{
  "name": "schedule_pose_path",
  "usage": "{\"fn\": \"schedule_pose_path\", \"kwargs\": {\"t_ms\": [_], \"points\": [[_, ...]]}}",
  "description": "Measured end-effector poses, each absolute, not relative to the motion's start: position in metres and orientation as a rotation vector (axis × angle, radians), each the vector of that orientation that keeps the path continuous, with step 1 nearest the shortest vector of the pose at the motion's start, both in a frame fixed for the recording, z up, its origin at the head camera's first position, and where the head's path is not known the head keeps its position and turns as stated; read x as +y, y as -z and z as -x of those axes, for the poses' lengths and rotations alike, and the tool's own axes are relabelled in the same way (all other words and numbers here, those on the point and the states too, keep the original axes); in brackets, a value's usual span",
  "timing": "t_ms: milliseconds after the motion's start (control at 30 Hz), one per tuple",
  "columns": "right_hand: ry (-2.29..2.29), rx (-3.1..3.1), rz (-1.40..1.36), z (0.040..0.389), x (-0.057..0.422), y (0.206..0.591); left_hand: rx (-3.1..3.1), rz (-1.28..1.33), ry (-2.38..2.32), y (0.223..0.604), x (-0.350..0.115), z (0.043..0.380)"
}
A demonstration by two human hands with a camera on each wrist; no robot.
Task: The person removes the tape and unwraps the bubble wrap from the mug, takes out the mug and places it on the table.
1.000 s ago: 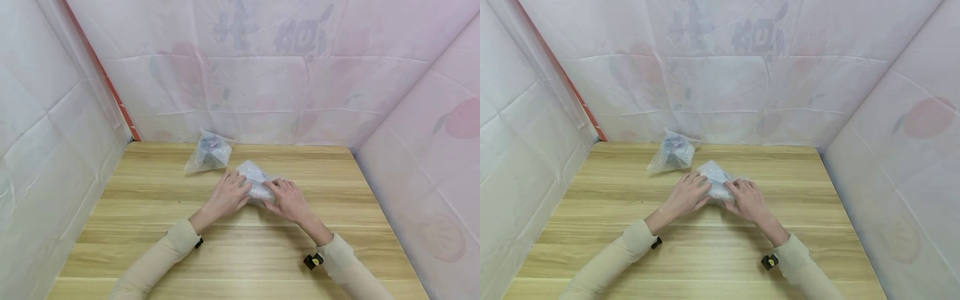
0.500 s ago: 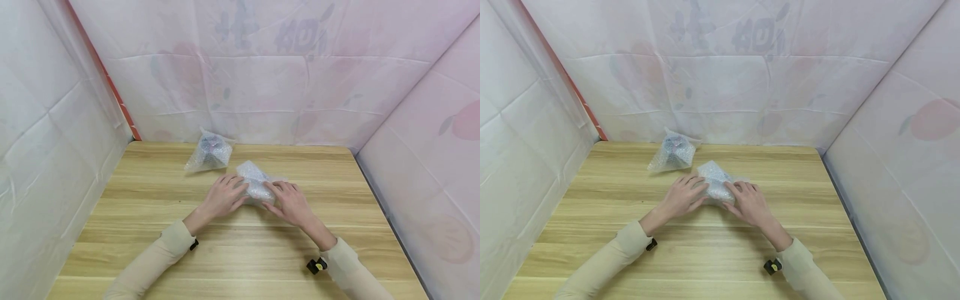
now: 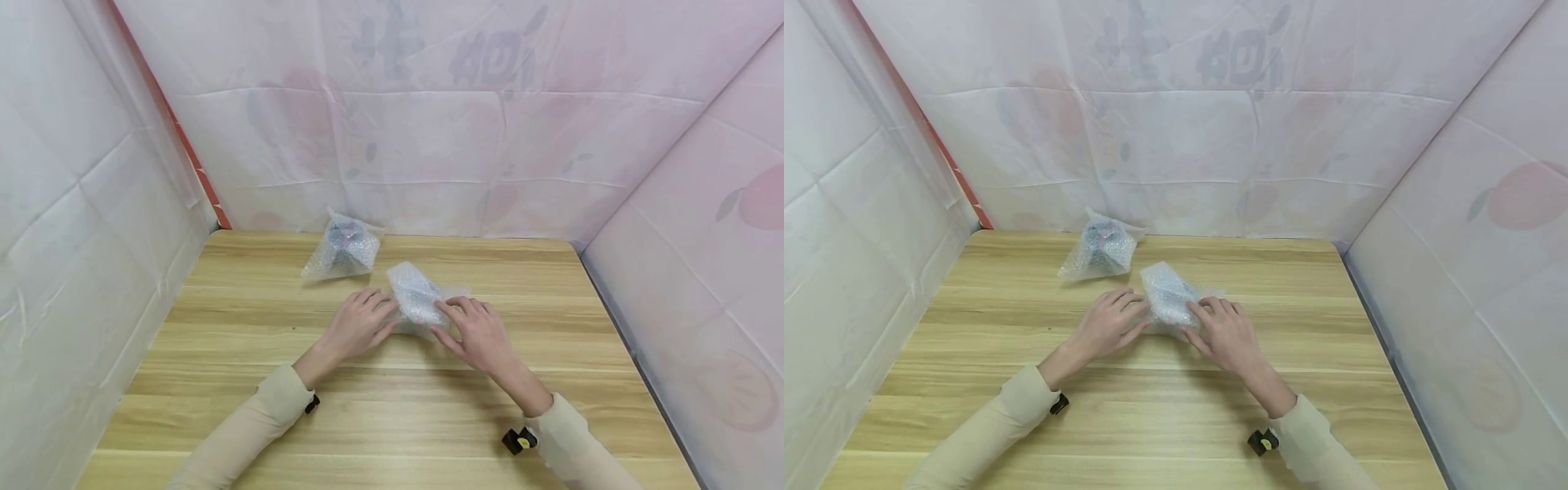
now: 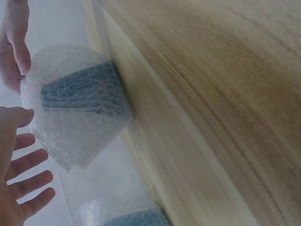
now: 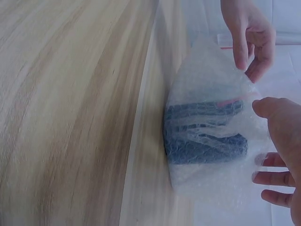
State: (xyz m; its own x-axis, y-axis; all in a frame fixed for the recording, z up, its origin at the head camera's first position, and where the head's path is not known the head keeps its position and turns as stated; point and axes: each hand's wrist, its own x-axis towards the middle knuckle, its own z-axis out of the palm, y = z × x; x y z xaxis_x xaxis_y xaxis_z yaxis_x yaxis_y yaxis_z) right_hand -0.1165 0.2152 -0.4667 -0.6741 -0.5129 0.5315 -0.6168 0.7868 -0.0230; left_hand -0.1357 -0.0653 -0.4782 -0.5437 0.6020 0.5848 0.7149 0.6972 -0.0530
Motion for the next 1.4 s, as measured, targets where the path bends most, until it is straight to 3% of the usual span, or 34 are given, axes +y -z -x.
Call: {"fn": "schedule_pose_path", "kwargs": {"t_ms": [1400], "points": [[-0.328, -2.433, -0.816, 0.119, 0.217, 0.474, -2.373, 1.008, 0.233, 0.486, -0.056, 0.128]]}}
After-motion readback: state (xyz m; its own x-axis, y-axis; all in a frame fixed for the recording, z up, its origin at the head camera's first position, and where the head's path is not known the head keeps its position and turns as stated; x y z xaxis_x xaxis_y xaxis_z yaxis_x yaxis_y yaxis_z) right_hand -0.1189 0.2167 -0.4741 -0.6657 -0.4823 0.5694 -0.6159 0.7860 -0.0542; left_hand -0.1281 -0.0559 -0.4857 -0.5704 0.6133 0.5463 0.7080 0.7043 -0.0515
